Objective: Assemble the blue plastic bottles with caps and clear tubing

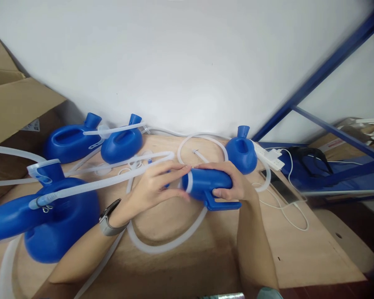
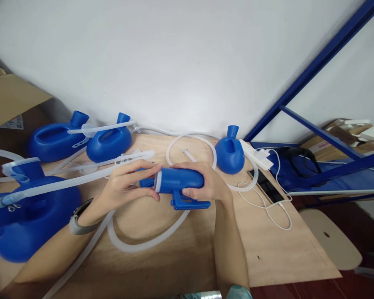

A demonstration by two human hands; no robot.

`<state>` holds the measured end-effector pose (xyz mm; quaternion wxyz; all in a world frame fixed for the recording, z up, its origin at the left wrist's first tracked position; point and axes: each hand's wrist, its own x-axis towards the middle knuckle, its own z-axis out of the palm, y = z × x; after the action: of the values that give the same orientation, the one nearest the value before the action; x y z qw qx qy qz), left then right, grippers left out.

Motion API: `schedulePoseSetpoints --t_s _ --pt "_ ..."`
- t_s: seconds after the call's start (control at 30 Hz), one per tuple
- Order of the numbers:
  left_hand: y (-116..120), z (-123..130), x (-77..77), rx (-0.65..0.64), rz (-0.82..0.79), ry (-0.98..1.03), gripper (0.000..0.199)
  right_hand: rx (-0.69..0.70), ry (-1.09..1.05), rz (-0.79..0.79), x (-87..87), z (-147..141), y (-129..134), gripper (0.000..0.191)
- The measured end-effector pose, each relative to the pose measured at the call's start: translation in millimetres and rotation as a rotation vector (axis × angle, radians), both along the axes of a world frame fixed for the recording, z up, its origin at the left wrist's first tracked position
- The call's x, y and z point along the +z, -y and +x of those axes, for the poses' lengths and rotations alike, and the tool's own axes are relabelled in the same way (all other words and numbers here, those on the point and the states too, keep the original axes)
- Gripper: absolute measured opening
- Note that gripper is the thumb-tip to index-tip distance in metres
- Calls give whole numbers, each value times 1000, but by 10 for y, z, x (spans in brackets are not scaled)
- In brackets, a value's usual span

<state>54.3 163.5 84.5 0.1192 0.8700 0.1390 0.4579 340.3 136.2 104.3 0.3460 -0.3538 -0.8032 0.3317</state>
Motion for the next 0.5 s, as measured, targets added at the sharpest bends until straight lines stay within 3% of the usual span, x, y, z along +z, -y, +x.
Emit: schedulePoseSetpoints --t_s 0.17,0.33,0.4,0.5 --pt "53 20 -94 12 24 -78 67 -14 -36 -280 -62 90 -79 51" --pt "-80 -43 -101 -66 0 -152 70 78 -128 -653 -296 86 -191 65" --pt "-215 -124 -68 -65 -87 -181 70 30 -163 -650 -372 -15 -240 64" --pt "-437 -294 -37 54 -352 -180 74 -153 -102 -396 -456 -229 -327 58"
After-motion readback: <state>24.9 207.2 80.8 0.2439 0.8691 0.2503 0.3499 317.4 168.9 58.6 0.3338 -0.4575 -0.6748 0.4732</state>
